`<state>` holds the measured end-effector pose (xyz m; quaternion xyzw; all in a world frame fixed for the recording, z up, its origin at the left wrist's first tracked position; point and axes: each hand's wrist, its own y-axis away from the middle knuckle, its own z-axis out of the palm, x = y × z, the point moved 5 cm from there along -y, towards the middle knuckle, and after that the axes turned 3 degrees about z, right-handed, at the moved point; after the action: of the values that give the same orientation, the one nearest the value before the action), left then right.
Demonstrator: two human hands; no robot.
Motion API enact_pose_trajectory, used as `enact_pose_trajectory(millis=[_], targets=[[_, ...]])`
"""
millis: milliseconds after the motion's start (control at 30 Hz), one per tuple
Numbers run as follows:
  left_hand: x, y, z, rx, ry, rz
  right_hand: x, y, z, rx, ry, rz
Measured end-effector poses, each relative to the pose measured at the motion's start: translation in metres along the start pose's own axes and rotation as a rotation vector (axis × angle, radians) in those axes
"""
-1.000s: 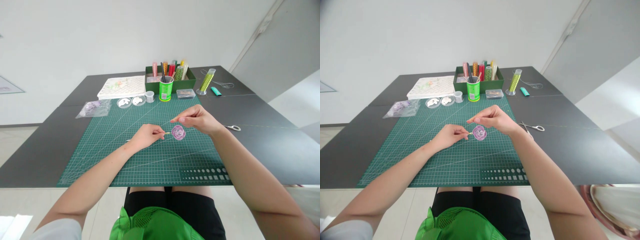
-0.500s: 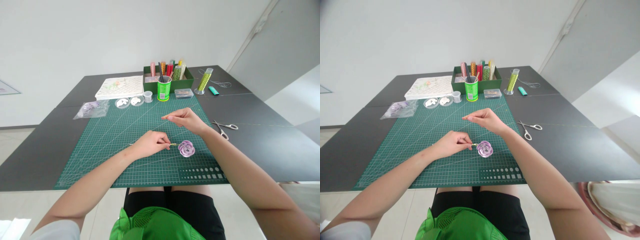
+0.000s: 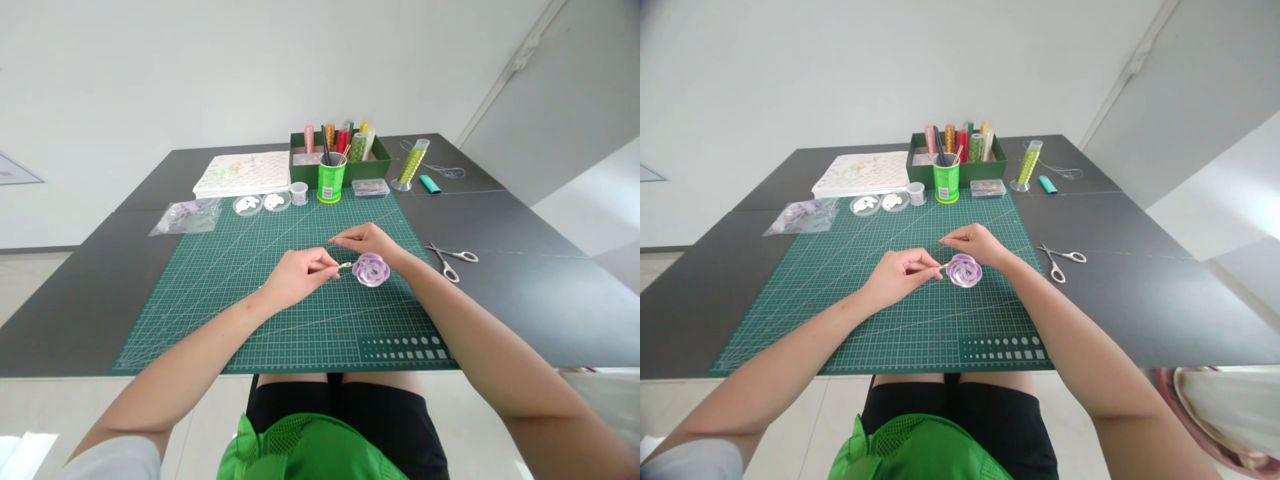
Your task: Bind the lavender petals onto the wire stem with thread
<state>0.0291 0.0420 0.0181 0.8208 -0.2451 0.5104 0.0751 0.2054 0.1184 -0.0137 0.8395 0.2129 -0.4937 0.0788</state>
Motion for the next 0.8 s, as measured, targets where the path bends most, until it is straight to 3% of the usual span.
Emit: enact_pose_trajectory(millis=[133, 233, 800], targets=[[-0.002, -0.002, -0.018, 0.233, 0.037, 0.052, 0.003, -0.001, -0.005, 0.015, 0.081, 0.003], [-0.007, -0.004, -0.027, 0.331, 0.07, 0.044, 0.003, 0.0, -0.008, 0.031, 0.126, 0.024], [-0.028, -0.009, -0.037, 0.461, 0.16, -0.068, -0.007, 0.006, -0.014, -0.192, -0.003, 0.092]])
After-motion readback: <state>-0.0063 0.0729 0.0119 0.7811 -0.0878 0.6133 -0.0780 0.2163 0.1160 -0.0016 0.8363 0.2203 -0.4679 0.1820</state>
